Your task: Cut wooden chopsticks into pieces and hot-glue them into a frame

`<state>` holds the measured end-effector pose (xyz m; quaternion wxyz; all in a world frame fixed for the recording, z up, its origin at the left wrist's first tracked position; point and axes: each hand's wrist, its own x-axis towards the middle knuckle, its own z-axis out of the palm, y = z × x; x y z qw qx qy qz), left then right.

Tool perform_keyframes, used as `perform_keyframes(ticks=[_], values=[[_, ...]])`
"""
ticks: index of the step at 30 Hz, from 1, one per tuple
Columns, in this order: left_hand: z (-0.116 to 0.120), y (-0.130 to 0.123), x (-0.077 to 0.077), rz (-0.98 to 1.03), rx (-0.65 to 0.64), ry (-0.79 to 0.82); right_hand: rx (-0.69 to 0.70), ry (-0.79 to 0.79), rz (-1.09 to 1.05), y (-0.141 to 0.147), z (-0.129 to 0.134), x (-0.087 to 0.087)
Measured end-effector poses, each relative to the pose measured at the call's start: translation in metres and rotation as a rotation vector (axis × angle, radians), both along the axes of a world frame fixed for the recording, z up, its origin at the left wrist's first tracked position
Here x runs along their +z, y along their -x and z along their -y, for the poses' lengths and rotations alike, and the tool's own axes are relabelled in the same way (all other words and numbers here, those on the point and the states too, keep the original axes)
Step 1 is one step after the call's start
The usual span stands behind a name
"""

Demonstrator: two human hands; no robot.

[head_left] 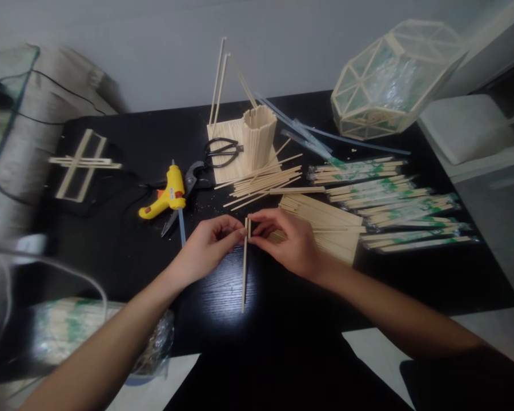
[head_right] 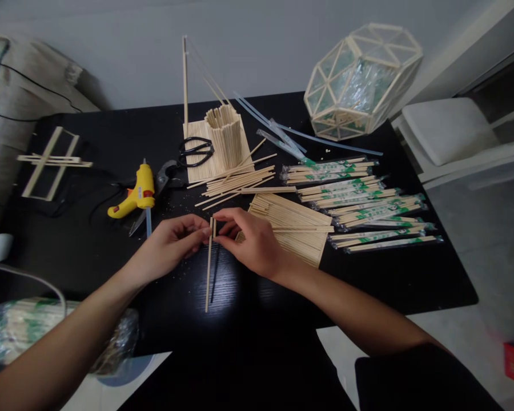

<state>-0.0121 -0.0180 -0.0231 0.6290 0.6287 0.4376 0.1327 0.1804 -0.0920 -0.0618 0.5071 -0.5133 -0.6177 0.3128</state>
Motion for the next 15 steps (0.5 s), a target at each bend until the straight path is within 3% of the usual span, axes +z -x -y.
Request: perform_keyframes(ticks=[15], values=[[-0.0016, 0.0025, -0.0006, 0.028, -0.014, 0.057, 0.022, -0.091, 0.127, -0.0033, 0.0004, 0.0026]])
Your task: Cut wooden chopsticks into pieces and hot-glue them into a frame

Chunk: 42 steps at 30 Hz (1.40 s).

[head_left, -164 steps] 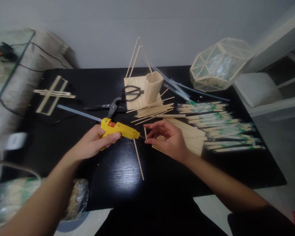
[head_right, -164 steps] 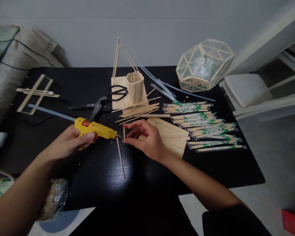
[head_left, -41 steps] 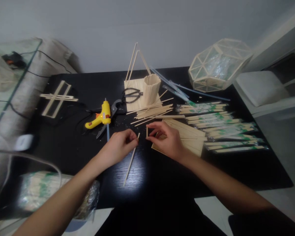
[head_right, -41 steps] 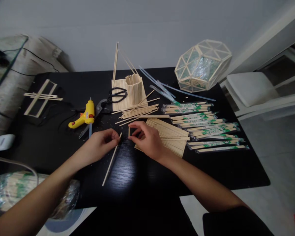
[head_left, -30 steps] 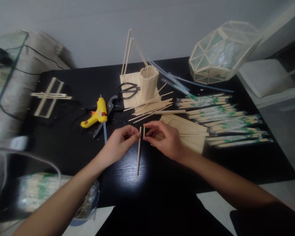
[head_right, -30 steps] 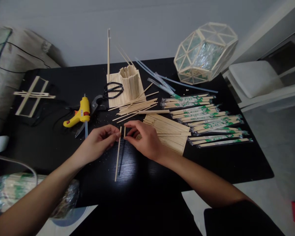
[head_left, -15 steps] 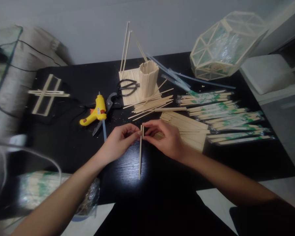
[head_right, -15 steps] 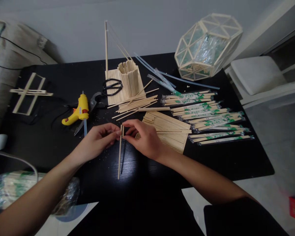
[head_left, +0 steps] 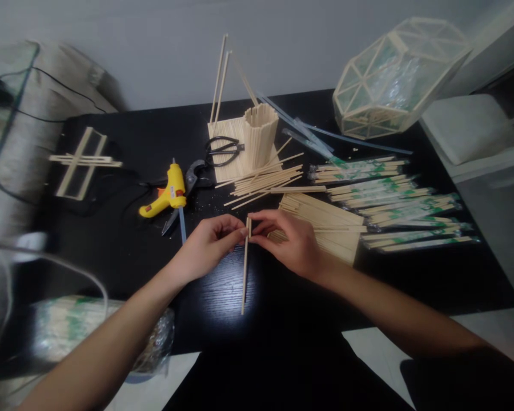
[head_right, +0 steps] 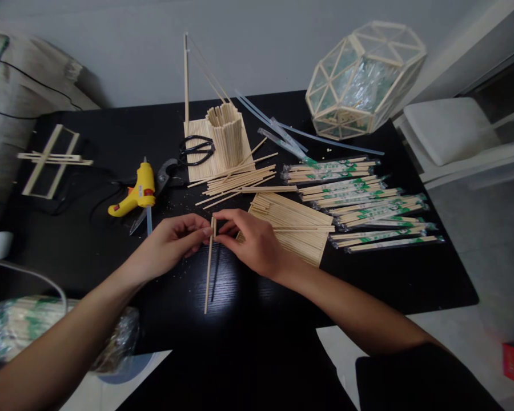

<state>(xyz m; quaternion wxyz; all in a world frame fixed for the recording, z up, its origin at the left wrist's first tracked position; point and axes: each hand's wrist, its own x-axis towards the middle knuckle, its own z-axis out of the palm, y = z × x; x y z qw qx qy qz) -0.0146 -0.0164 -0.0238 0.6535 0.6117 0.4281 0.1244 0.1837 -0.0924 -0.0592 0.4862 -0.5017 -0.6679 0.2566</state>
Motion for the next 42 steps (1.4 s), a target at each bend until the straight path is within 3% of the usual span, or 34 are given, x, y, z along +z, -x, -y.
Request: perform_keyframes(ticks=[9, 20, 28, 42], values=[[0.000, -0.003, 0.008, -0.004, -0.015, 0.031, 0.021, 0.015, -0.020, -0.002, 0.001, 0.002], [-0.001, 0.001, 0.006, 0.032, 0.002, 0.082, 0.043, 0.109, -0.144, -0.008, -0.005, 0.000], [-0.001, 0.002, 0.008, 0.023, -0.001, 0.070, 0.117, 0.227, -0.354, -0.008, -0.011, -0.011], [-0.002, 0.003, 0.007, 0.070, -0.039, 0.053, 0.133, 0.125, -0.224, -0.009, -0.011, -0.003]])
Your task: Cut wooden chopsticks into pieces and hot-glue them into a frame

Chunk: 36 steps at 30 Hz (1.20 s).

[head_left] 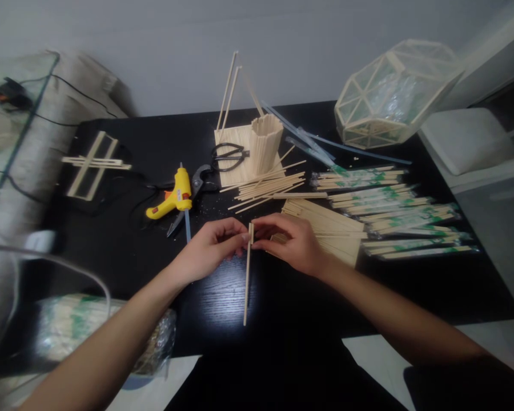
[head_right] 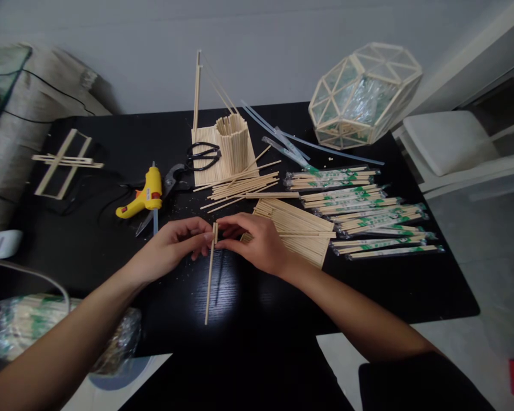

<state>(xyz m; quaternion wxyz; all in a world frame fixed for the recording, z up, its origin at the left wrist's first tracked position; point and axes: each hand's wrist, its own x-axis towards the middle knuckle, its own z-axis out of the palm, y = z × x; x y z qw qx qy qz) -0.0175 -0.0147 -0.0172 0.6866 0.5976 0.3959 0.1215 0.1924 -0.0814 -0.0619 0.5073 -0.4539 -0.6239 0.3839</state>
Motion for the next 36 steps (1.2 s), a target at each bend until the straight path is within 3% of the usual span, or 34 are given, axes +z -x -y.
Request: perform_keyframes(ticks=[36], values=[[0.0027, -0.0002, -0.0078, 0.056, 0.035, -0.069, -0.005, -0.063, 0.096, 0.0007, 0.0019, -0.0035]])
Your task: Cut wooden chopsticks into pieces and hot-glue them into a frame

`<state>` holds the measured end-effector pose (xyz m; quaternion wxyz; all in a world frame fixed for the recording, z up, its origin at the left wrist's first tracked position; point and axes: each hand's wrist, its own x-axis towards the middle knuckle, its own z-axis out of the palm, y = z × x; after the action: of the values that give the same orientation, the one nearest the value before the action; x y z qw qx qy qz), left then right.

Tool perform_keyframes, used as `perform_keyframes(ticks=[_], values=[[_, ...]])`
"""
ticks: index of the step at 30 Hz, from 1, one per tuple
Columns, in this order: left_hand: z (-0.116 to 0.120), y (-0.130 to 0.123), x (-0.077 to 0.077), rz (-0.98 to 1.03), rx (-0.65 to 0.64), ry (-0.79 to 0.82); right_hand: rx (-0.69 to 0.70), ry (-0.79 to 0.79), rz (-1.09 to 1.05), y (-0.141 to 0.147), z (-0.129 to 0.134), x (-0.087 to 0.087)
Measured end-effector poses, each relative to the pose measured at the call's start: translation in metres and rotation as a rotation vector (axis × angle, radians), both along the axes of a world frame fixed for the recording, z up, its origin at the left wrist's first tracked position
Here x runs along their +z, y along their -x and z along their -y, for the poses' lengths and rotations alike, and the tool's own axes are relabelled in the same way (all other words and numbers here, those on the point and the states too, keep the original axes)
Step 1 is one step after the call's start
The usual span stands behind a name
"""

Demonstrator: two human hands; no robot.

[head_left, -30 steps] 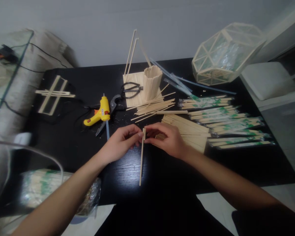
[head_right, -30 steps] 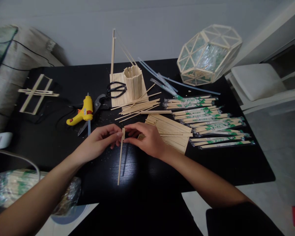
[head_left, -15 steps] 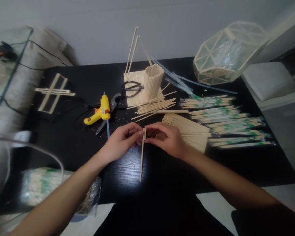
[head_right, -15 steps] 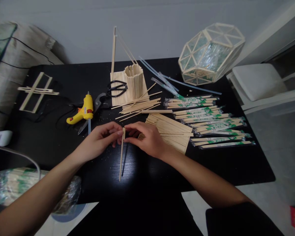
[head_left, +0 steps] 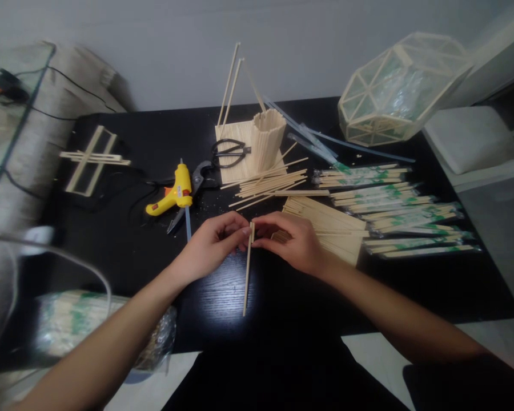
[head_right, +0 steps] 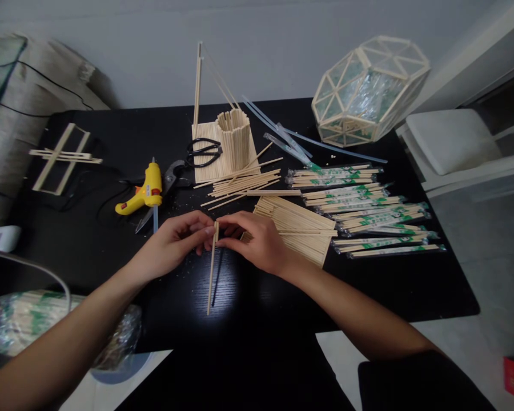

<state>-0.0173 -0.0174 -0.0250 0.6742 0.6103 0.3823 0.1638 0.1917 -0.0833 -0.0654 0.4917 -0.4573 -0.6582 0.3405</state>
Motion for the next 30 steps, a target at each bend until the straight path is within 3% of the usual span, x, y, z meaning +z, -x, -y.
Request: perform_keyframes(ticks=[30], values=[[-0.0013, -0.0006, 0.0045, -0.005, -0.019, -0.005, 0.000, -0.009, 0.049, -0.0004, 0.0003, 0.0023]])
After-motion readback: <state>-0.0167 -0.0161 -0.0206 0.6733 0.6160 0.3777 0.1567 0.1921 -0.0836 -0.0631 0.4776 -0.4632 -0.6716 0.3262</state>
